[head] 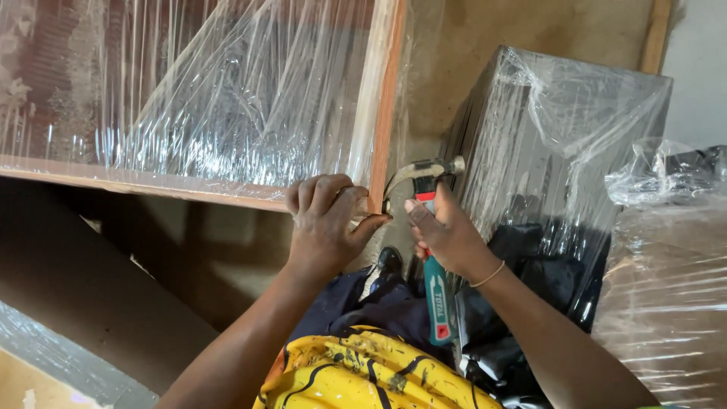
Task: The person hammers nails into the corner of a wooden furniture frame wrapped in plastic. They use a hammer to drive the nails in and then use the claw to pull out a nail.
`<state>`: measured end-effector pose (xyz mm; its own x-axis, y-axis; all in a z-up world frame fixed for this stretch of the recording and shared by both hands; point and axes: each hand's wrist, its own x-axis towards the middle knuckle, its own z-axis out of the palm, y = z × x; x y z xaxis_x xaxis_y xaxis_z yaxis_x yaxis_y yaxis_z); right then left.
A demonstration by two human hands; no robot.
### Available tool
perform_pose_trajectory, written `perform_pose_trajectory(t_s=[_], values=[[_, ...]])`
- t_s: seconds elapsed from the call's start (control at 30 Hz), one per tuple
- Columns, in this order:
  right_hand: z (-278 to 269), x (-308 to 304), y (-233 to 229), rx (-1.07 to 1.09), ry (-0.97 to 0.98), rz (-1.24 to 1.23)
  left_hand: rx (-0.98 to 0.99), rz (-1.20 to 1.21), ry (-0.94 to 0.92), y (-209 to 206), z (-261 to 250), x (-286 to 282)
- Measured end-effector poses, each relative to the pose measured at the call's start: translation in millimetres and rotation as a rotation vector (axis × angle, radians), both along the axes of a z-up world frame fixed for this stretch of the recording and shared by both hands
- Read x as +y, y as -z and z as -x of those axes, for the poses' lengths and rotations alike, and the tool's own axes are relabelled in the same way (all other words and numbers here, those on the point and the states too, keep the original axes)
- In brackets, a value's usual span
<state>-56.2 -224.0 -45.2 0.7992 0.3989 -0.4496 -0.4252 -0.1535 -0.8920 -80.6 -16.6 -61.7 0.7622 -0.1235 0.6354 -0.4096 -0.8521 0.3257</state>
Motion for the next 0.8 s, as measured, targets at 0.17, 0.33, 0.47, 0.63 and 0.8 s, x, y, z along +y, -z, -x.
perform_pose_trajectory(t_s=[0.17,0.33,0.47,0.63,0.8], values=[[-19.0,-12.8,-15.4,0.016,-0.095,0.103,0.0,0.013,-0.005,0.7,0.4,-2.4],[-44.9,-25.6,0.8,-0.047,-0.262,0.044,0.001,0.002,-0.017,-8.9,0.9,-3.7],[-55.3,-21.8,-0.3,-0.056,-0.347,0.081,-0.008,0.008,-0.044,-4.2,1.6,-4.3],[-58.5,-18.2,-0.2,0.004,-0.356,0.203,0.003,-0.028,-0.031,-1.0,0.6,-2.8],[-48.7,-19.4,-33.6,0.038,-0.249,0.224,-0.013,-0.048,-0.03,0.3,0.9,-2.1]])
